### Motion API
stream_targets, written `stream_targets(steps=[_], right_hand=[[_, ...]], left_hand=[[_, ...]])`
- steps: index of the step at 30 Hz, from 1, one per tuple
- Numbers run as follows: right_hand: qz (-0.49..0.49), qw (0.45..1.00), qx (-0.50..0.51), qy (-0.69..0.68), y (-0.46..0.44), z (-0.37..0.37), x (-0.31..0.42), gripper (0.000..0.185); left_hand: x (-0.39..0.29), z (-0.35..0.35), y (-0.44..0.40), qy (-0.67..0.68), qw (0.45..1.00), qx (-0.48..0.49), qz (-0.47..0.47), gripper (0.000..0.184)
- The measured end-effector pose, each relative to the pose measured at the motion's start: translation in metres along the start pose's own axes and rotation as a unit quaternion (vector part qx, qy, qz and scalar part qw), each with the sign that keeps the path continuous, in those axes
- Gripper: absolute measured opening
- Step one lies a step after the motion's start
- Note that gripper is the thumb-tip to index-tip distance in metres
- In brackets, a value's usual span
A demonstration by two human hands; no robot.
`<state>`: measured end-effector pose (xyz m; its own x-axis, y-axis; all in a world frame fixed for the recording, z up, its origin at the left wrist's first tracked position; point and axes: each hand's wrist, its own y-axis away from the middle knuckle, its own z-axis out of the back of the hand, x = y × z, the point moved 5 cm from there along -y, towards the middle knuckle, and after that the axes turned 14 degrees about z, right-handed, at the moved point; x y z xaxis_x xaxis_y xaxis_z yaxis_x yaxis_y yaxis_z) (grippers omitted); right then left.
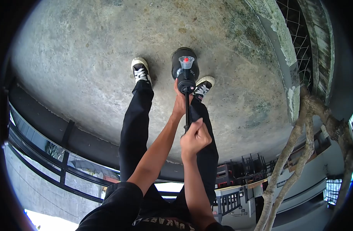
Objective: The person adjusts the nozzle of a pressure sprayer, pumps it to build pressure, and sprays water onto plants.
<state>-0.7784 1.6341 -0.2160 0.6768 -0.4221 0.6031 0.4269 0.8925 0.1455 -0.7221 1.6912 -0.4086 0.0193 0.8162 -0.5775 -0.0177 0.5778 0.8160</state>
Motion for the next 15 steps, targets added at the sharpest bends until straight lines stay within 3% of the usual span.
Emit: stream_targets(steps=[2, 3, 5, 8, 10, 12, 13, 15], right_hand=[[0.094, 0.995, -0.003, 0.045, -0.031, -0.053, -0.031, 0.032], [0.132, 0.988, 0.024, 0.077, -0.045, -0.078, -0.039, 0.033], [0.052, 0.997, 0.034, 0.035, -0.049, -0.095, -0.063, 0.035], [0.064, 0.997, 0.014, 0.027, -0.038, -0.075, -0.049, 0.037], [0.062, 0.998, 0.025, 0.02, -0.033, -0.026, -0.001, 0.039], [-0.086, 0.995, 0.017, -0.041, -0.011, 0.016, 0.025, 0.042], [-0.091, 0.995, 0.02, -0.043, -0.005, 0.023, 0.034, 0.041], [0.008, 0.998, 0.056, 0.028, 0.003, 0.014, 0.035, 0.04]], left_hand=[[-0.015, 0.0, -0.005, 0.02, 1.0, 0.019, 0.008, 0.089], [-0.004, -0.003, -0.009, 0.026, 0.998, 0.031, 0.054, 0.094], [0.0, -0.004, -0.003, -0.004, 0.999, 0.029, 0.035, 0.094], [0.003, -0.003, -0.008, -0.012, 0.999, 0.022, 0.023, 0.094], [0.004, -0.003, -0.008, -0.016, 0.999, 0.023, 0.025, 0.094], [0.008, -0.002, -0.005, -0.023, 0.999, 0.023, 0.027, 0.094], [0.009, -0.002, -0.005, -0.025, 0.999, 0.021, 0.026, 0.094], [0.009, -0.001, -0.004, -0.028, 0.999, 0.02, 0.025, 0.095]])
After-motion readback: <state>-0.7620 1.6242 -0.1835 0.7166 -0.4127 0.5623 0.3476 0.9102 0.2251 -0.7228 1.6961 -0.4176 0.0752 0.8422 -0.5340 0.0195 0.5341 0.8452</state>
